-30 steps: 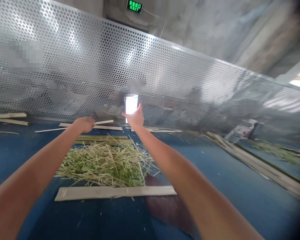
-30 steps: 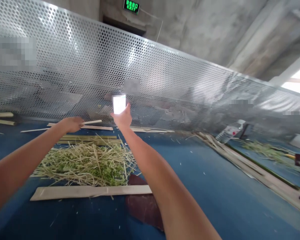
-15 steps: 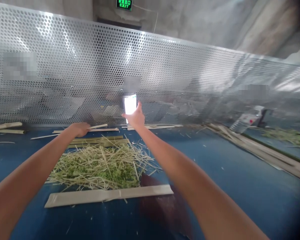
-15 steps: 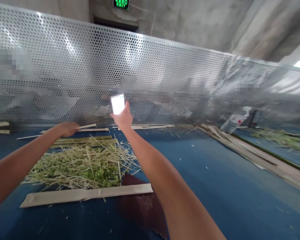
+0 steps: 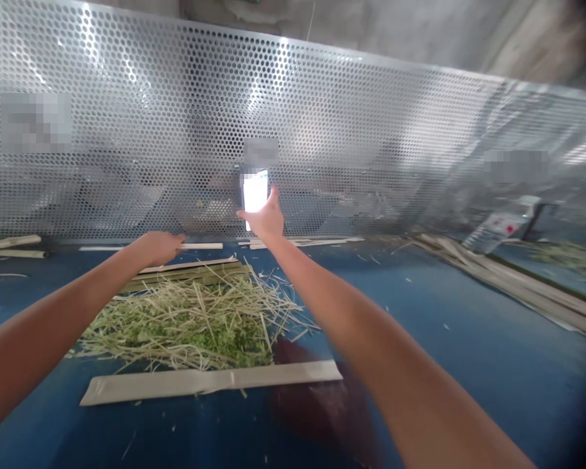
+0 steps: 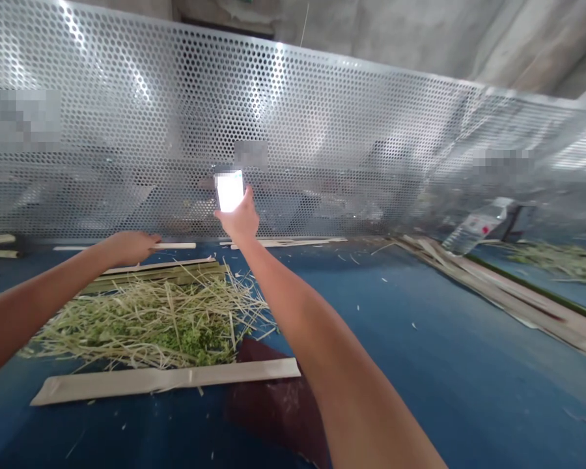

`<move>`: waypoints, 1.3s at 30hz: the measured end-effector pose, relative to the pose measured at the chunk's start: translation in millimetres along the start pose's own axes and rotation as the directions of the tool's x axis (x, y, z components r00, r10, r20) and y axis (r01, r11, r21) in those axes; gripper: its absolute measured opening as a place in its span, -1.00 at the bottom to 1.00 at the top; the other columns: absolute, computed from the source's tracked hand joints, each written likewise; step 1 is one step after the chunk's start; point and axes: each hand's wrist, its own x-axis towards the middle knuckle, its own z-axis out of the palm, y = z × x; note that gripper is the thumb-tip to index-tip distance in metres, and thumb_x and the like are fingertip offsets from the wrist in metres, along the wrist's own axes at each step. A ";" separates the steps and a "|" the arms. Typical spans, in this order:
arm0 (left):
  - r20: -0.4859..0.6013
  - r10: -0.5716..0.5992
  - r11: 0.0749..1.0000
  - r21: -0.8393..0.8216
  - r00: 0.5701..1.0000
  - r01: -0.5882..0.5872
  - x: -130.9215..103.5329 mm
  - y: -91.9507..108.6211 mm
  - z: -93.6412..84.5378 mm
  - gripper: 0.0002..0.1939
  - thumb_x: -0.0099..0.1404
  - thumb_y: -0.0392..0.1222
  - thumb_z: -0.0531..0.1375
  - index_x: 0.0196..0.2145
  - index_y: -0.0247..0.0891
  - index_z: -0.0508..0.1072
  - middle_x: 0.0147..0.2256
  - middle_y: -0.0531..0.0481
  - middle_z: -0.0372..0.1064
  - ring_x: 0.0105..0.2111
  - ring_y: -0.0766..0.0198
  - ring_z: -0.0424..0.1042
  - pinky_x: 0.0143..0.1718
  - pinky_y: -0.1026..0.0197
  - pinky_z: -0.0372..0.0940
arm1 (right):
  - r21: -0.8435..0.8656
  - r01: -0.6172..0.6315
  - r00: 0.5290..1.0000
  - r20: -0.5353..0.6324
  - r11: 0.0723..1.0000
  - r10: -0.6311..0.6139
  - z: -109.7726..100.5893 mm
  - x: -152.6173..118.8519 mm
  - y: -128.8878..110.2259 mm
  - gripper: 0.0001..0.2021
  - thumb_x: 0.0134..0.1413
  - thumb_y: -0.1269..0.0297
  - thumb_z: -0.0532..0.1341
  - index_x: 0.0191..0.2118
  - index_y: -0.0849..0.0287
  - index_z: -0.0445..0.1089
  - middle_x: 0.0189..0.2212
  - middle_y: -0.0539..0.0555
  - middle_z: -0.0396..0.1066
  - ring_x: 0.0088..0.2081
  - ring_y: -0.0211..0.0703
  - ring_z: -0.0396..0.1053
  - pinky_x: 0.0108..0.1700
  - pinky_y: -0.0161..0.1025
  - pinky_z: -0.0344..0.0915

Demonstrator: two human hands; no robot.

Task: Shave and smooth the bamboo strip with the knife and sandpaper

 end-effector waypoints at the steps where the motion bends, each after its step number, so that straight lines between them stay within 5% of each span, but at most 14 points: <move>1: 0.001 -0.044 0.999 -0.010 0.999 0.044 4.9 1.8 -3.9 -0.50 0.40 0.08 -0.14 0.06 -0.26 0.33 -0.13 -0.27 0.48 -0.16 0.00 0.48 -0.16 0.10 0.30 | 0.009 -0.005 1.000 -0.003 1.000 0.005 0.9 0.3 -1.1 0.09 -0.23 0.10 0.39 0.36 0.29 -0.20 0.26 0.34 0.11 0.15 0.29 0.24 0.07 0.06 0.27; 5: 0.078 -0.115 0.988 -0.095 0.990 0.122 30.6 13.2 -6.0 -0.27 0.31 0.29 -0.07 0.22 -0.32 0.14 0.01 -0.36 0.41 -0.07 -0.08 0.45 -0.12 0.09 0.31 | 0.068 -0.080 0.997 -0.006 0.994 0.081 9.0 -0.9 -6.9 0.04 -0.27 0.06 0.40 0.31 0.27 -0.10 0.19 0.35 0.22 0.11 0.28 0.29 0.04 0.08 0.28; 11: 0.004 -0.019 0.990 -0.136 1.000 0.020 57.6 19.3 21.9 -0.53 0.41 -0.06 -0.11 0.15 -0.37 0.20 0.09 -0.36 0.33 0.02 0.00 0.39 -0.01 0.11 0.24 | 0.144 -0.225 0.974 0.049 0.964 0.220 33.1 -11.0 -17.4 -0.10 -0.31 -0.04 0.40 0.17 0.23 0.06 -0.08 0.27 0.44 -0.08 0.22 0.43 -0.06 0.06 0.35; 17: -0.084 0.094 0.979 -0.171 0.992 -0.107 52.6 -2.0 31.1 -0.56 0.33 -0.02 0.03 0.07 -0.29 0.33 0.03 -0.19 0.41 -0.05 0.08 0.42 -0.07 0.19 0.26 | 0.171 -0.205 0.975 0.116 0.964 0.187 58.4 -24.1 -20.8 -0.12 -0.33 -0.04 0.42 0.13 0.19 0.08 -0.14 0.24 0.47 -0.11 0.19 0.45 -0.11 0.02 0.38; 24: -0.125 0.084 0.971 -0.214 0.989 -0.109 52.7 -12.5 42.0 -0.69 0.29 -0.06 0.08 -0.12 -0.14 0.53 -0.14 0.00 0.52 -0.18 0.23 0.45 -0.19 0.31 0.25 | 0.079 -0.205 0.959 0.214 0.976 0.184 78.6 -31.9 -30.7 -0.14 -0.36 -0.05 0.43 0.08 0.21 0.12 -0.19 0.23 0.47 -0.14 0.19 0.46 -0.13 0.03 0.38; 39: -0.141 0.052 0.960 -0.265 0.989 -0.088 51.6 -7.4 36.7 -0.76 0.23 -0.18 0.13 -0.21 -0.18 0.56 -0.22 -0.01 0.54 -0.29 0.25 0.45 -0.29 0.28 0.23 | 0.003 -0.138 0.982 0.133 0.990 0.136 102.0 -37.6 -31.0 -0.12 -0.32 0.01 0.43 0.11 0.26 0.06 0.00 0.39 0.35 -0.01 0.31 0.38 0.01 0.12 0.30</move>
